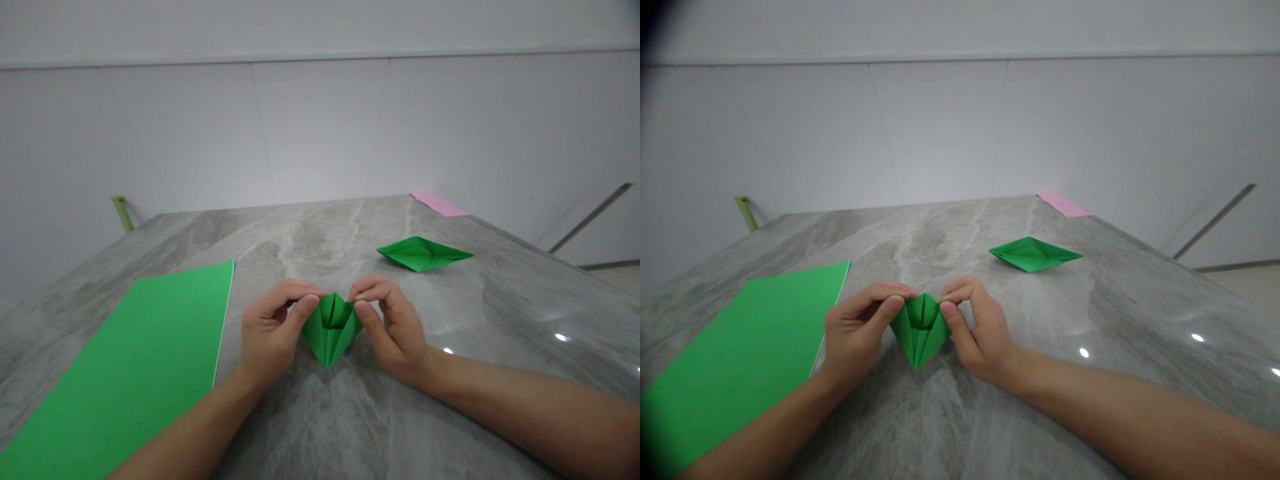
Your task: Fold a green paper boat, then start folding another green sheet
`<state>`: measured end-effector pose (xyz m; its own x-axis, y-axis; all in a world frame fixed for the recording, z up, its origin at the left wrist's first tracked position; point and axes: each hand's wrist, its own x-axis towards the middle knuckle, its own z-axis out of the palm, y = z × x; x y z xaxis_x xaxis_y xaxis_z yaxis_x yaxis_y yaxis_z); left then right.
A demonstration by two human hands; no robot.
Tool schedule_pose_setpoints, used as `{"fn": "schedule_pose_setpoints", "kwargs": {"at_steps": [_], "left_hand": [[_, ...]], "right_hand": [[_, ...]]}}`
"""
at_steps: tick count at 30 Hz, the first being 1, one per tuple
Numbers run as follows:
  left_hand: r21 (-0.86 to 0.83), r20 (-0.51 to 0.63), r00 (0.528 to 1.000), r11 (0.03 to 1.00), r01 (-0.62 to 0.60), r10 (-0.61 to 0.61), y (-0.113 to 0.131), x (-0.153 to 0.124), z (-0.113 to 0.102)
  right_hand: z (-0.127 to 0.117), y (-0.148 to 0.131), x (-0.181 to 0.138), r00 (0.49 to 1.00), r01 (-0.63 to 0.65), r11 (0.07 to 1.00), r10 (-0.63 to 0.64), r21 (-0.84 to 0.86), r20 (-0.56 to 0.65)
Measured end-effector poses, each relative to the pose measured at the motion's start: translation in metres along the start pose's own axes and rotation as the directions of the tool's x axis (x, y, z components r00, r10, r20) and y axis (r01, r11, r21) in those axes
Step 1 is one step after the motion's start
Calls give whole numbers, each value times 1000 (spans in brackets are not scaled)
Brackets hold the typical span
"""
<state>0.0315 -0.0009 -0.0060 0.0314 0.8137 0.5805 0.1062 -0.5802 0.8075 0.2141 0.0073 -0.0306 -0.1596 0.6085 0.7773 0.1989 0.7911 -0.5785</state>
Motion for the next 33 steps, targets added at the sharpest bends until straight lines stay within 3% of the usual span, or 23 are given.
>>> {"fn": "schedule_pose_setpoints", "kwargs": {"at_steps": [6,12,19,24,28,33], "left_hand": [[-103,-131,987,991,85,-98,-11,3,-2],[-277,-247,935,943,185,-256,-22,7,-3],[-521,-371,797,818,246,-477,-20,16,0],[-569,-409,724,776,272,-555,-17,21,0],[-559,-383,740,776,290,-553,-16,19,2],[-518,-301,783,783,345,-545,-14,12,8]], "right_hand": [[1,5,-2,994,-91,993,96,70,-57],[3,10,3,963,-214,971,228,107,-142],[3,14,6,911,-333,915,375,227,-173],[1,16,6,885,-391,883,438,258,-158],[1,18,7,866,-416,854,477,313,-152],[3,10,6,908,-353,883,404,309,-115]]}}
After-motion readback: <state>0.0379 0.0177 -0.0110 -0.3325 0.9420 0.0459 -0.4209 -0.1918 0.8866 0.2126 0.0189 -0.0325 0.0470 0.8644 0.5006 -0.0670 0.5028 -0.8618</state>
